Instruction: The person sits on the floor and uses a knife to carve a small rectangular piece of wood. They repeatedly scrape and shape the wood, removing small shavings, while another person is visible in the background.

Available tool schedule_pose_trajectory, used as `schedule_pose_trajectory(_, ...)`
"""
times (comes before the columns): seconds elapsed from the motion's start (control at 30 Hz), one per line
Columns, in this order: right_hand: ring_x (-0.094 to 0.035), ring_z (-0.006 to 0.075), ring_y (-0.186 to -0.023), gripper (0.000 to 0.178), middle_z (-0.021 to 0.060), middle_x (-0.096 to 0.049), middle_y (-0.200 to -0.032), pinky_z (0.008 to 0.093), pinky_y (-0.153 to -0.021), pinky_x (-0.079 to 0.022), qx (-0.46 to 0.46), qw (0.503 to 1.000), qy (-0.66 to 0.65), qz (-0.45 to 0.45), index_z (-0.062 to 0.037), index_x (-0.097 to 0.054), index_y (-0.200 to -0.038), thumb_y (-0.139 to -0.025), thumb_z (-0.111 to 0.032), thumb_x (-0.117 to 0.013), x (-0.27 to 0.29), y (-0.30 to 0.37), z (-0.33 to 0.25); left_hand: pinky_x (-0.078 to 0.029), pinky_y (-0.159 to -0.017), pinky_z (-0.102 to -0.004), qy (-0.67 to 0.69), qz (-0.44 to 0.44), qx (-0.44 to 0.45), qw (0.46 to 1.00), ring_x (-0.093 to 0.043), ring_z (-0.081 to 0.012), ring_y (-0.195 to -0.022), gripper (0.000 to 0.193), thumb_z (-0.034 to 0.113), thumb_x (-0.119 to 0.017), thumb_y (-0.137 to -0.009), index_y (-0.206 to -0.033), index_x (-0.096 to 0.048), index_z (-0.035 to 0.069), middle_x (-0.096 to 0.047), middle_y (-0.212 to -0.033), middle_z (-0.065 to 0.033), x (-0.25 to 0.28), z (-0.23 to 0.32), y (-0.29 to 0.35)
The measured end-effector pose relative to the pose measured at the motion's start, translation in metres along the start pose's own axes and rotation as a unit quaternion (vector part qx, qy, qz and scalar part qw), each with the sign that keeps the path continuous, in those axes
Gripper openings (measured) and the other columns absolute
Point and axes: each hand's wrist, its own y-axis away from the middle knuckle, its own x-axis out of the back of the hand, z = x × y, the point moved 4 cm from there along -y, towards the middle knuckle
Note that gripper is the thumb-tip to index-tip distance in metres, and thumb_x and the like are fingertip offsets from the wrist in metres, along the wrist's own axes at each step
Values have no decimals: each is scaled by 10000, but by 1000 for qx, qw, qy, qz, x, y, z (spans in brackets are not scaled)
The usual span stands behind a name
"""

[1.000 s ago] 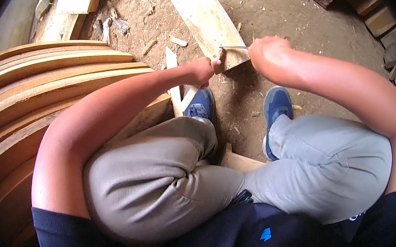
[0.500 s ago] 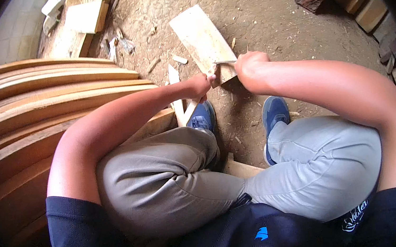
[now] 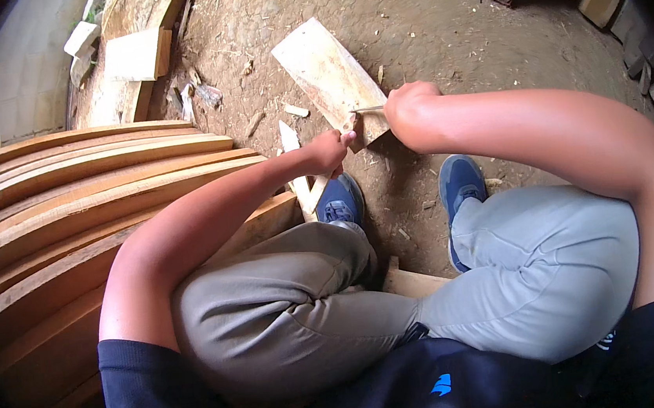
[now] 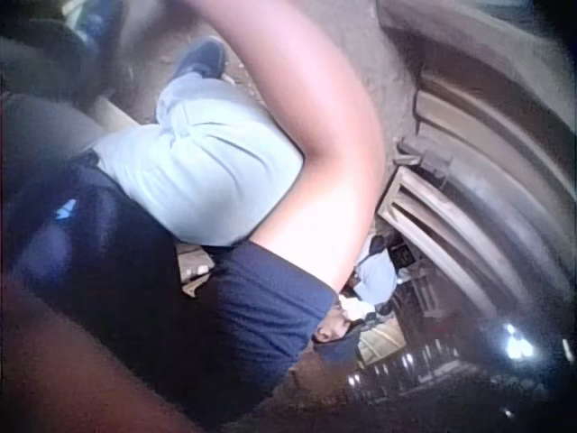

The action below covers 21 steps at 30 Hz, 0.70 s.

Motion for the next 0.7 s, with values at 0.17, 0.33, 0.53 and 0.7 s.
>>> schedule_pose_trajectory(0.17, -656, 190, -1011, 433, 76, -678, -1094, 313, -766, -559, 1, 1000, -9, -4, -63, -688, -1051, -642, -128, -815, 0, -4, -7, -469, -462, -356, 26, -4, -3, 1000, -593, -232, -465, 560, 427, -282, -1009, -863, -494, -70, -565, -517, -138, -2, 2, 5)
schedule_pose_trajectory(0.33, -656, 186, -1009, 430, 70, -680, -1088, 307, -765, -557, 0, 1000, 3, -6, -63, -687, -1054, -649, -132, -811, 3, -7, -11, -475, -467, -358, 28, -25, -16, 999, -594, -232, -468, 557, 416, -287, -1010, -843, -504, -69, -553, -496, -129, 0, 10, 5)
schedule_pose_trajectory(0.53, -641, 180, -1036, 437, 49, -664, -1124, 313, -789, -544, 14, 999, 36, -23, -87, -681, -1079, -667, -158, -810, 11, -6, -5, -489, -477, -371, 18, 6, -18, 1000, -607, -238, -488, 585, 424, -287, -1011, -806, -514, -74, -567, -522, -137, 4, 0, 1)
schedule_pose_trajectory(0.7, -657, 197, -1009, 404, 73, -685, -1075, 311, -773, -549, 7, 1000, 20, 1, -60, -693, -1042, -660, -128, -803, 5, -1, -7, -488, -471, -368, 0, -5, -24, 1000, -601, -233, -475, 584, 438, -284, -1010, -837, -510, -72, -569, -535, -132, 4, -1, -1)
